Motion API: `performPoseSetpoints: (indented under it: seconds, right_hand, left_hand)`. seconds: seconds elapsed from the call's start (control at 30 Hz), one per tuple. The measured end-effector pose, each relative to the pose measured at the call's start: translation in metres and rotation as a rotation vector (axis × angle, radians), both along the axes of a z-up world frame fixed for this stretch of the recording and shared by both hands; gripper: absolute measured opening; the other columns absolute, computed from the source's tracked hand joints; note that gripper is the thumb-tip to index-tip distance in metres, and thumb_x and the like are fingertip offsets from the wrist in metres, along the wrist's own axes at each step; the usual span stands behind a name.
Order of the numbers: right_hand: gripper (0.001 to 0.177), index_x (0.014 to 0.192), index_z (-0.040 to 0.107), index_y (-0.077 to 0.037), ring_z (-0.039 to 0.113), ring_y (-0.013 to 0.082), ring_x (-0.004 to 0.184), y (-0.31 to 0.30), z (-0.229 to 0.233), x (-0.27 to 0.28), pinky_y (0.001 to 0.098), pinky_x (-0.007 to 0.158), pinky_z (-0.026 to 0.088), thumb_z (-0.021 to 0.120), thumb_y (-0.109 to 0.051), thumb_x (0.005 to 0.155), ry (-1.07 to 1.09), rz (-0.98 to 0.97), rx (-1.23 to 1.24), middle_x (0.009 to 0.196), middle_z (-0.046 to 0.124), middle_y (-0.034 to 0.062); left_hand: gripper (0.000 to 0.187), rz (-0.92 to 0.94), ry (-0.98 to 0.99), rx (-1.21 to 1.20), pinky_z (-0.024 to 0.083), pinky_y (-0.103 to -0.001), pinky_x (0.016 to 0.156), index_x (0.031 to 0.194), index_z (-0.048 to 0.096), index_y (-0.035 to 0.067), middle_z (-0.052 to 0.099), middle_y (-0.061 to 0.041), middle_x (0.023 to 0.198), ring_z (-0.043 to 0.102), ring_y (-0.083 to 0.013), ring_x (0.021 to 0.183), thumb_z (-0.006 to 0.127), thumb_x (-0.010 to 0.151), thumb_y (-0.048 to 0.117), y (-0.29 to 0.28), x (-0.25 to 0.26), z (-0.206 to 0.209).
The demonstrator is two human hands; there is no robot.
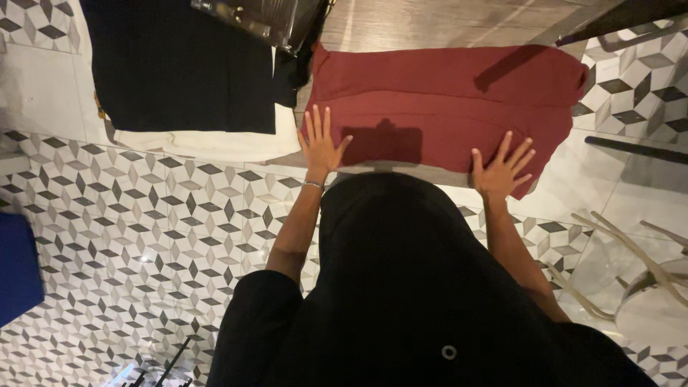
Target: The person removes a garment from a cabinet, folds a shirt by hand on a table, and places the shirt inside the cabinet.
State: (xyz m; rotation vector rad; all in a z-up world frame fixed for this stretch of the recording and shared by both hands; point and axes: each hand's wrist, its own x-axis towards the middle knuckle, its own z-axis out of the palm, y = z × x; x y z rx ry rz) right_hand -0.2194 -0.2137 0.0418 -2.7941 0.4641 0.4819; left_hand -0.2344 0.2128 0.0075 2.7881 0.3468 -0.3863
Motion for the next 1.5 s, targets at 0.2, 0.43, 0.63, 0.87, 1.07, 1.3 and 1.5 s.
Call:
performPoseSetpoints:
  seconds: [0.2,0.43,0.63,0.87,1.07,1.3,1.5]
  right_hand:
    - [0.09,0.173,0.015,-0.029,0.002,0.044,0.163,-0.026,-0.004,-0.016,0.0726,0.125,0.013,0.046,-0.072,0.1,0.0,-0.045,-0.025,0.177,0.0,0.022]
    - [0.095,0.17,0.016,-0.015,0.001,0.047,0.159,-0.038,-0.007,-0.015,0.072,0.122,0.006,0.046,-0.071,0.099,-0.045,-0.11,0.042,0.171,0.0,0.0291]
    - [0.089,0.168,0.023,-0.004,0.004,0.045,0.162,-0.03,-0.009,0.032,0.0681,0.128,0.005,0.056,-0.062,0.108,-0.215,-0.087,0.034,0.173,0.004,0.03]
    - [0.081,0.17,0.024,-0.023,0.003,0.0423,0.163,0.005,0.016,0.114,0.0696,0.125,0.009,0.057,-0.058,0.104,-0.09,0.25,0.175,0.176,0.004,0.0176]
    - [0.081,0.167,0.026,-0.032,0.005,0.0381,0.161,0.0,0.017,0.125,0.0742,0.12,0.008,0.058,-0.057,0.097,0.034,0.308,0.156,0.175,0.005,0.0131]
    - [0.081,0.17,0.028,-0.021,0.005,0.0449,0.16,-0.01,-0.008,0.097,0.0734,0.12,0.012,0.064,-0.045,0.102,-0.131,0.309,0.143,0.174,0.006,0.0232]
    - [0.067,0.168,0.038,-0.013,0.017,0.0436,0.16,-0.013,-0.029,0.087,0.0656,0.125,0.014,0.063,-0.03,0.108,-0.286,0.289,0.098,0.173,0.022,0.0236]
  left_hand:
    - [0.097,0.0,-0.094,-0.021,0.009,-0.074,0.118,0.166,0.014,0.015,0.006,-0.014,0.172,0.007,-0.0383,0.159,0.053,0.096,0.07,-0.011,-0.014,0.015]
    - [0.066,0.042,-0.389,-0.075,0.026,-0.06,0.119,0.164,0.028,0.011,0.024,-0.01,0.171,0.033,-0.0352,0.151,0.052,0.109,0.038,0.014,0.051,0.015]
    - [0.04,-0.213,-0.379,-0.18,0.035,-0.052,0.118,0.141,0.058,0.016,0.055,-0.006,0.149,0.046,-0.0328,0.14,0.06,0.101,0.014,0.05,0.151,0.024]
    - [0.038,-0.414,0.048,-0.06,0.04,-0.05,0.102,0.116,0.068,0.013,0.067,-0.012,0.122,0.056,-0.0331,0.121,0.078,0.081,0.026,0.061,0.199,0.031]
    - [0.017,-0.244,-0.026,-0.087,0.041,-0.045,0.119,0.104,0.074,0.018,0.079,-0.002,0.114,0.069,-0.0262,0.115,0.059,0.111,0.024,0.113,0.204,-0.039]
    - [0.035,-0.309,-0.481,0.129,0.042,-0.051,0.095,0.121,0.067,0.008,0.061,-0.017,0.125,0.055,-0.0386,0.117,0.067,0.087,0.015,0.079,0.19,-0.006]
    - [0.034,-0.494,-0.412,-0.071,0.04,-0.052,0.097,0.117,0.063,0.011,0.056,-0.014,0.115,0.053,-0.0342,0.111,0.075,0.089,0.027,0.008,0.152,0.037]
